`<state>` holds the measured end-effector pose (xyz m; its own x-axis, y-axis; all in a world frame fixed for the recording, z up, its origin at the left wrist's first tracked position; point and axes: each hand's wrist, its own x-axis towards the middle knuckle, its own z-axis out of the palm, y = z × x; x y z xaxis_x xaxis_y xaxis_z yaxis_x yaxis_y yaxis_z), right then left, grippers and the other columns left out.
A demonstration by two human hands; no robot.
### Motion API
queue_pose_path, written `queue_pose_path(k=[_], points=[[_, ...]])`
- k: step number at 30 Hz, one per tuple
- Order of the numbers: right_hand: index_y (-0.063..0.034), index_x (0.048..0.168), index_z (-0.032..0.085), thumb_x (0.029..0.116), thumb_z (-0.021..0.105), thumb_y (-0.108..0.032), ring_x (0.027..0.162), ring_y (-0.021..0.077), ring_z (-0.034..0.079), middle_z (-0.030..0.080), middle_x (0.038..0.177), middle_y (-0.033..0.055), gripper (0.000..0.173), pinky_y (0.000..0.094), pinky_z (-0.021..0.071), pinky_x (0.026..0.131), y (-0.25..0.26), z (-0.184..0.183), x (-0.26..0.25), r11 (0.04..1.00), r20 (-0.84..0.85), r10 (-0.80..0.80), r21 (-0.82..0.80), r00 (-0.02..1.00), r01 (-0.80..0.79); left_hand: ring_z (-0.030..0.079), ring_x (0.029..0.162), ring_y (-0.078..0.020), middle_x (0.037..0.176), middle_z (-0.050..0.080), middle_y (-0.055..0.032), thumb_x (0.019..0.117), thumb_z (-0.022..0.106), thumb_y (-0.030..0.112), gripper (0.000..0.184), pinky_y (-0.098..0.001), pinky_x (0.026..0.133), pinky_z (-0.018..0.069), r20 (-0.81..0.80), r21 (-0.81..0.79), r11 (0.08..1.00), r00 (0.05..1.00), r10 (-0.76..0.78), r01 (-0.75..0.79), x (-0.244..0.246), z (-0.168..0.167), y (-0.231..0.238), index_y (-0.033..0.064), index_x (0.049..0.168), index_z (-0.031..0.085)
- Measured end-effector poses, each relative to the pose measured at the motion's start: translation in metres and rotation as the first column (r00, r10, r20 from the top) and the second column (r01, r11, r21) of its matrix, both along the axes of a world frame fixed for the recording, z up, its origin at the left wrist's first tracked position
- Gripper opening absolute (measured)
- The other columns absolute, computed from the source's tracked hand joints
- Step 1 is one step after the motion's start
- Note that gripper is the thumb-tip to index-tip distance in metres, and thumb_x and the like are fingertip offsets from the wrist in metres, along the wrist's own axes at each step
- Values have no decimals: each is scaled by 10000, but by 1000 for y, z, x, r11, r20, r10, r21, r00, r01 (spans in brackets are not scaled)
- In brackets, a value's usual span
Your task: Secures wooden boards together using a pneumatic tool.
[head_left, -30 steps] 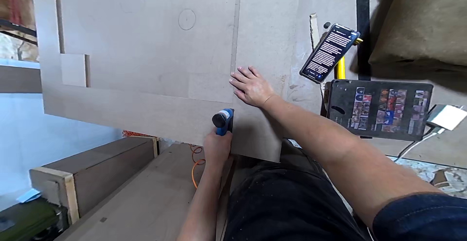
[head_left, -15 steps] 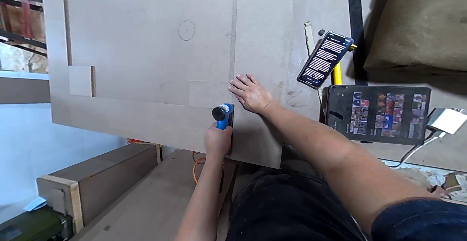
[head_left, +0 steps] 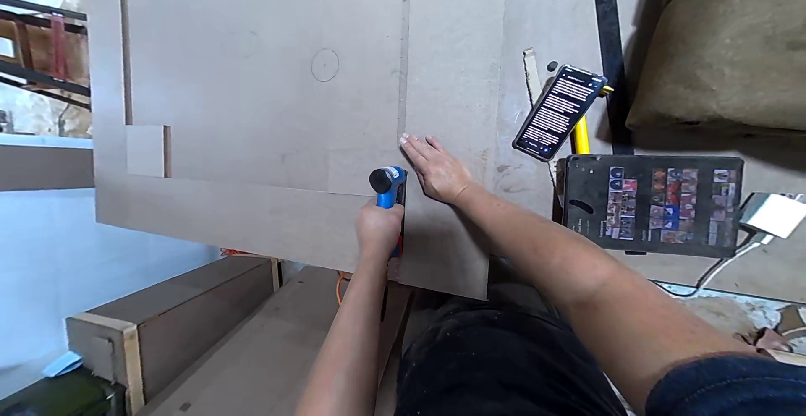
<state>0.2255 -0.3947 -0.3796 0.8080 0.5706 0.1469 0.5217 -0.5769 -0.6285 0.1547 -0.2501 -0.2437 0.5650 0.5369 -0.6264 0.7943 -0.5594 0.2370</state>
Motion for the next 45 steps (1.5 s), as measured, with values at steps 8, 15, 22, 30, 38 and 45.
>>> queue_pose_path(k=[8,15,22,30,38,45], points=[[12,1608,261,1037,458,-132,1540,236,331,328,1661,166,621,434,212,1290,0,7,1,1000,-49,-24,9,999,24,659,630,-280,739,672,-122,884,704,285,217,-517,596,555,53,-36,999,998,21,-19,24,-8,-2,78,947,701],[25,1617,210,1021,479,-129,1541,250,327,312,1668,170,671,419,205,1295,0,8,0,999,-87,-47,12,995,48,648,587,-267,710,663,-119,893,700,275,219,-499,577,562,60,-102,995,998,14,-7,39,-8,4,60,935,699],[-58,1582,382,1051,461,-212,1505,220,395,398,1637,103,559,442,245,1276,1,6,0,999,-27,-43,-21,999,42,592,509,-221,635,607,-109,970,707,245,254,-386,523,563,208,-357,934,973,96,-16,-11,56,117,6,1041,658],[-127,1572,424,1035,402,-539,1542,255,317,354,1663,69,677,614,184,1253,79,25,-31,925,-79,-330,-226,941,306,704,794,-226,860,729,-49,906,774,380,248,-556,759,574,-191,52,759,753,-630,649,-6,77,285,199,1074,748],[-216,1613,359,961,272,-791,1580,249,214,303,1690,39,873,605,122,1270,134,8,-47,795,9,-501,-389,865,465,726,867,-276,917,756,-65,896,758,381,326,-575,769,577,-205,11,239,236,-950,971,84,50,284,238,1189,740],[-242,1610,366,975,275,-775,1577,241,224,319,1682,24,835,595,123,1272,129,9,-47,790,21,-499,-400,866,465,706,810,-228,837,732,-23,891,757,411,257,-524,730,568,-205,-9,92,88,-975,996,111,25,294,244,1086,747]])
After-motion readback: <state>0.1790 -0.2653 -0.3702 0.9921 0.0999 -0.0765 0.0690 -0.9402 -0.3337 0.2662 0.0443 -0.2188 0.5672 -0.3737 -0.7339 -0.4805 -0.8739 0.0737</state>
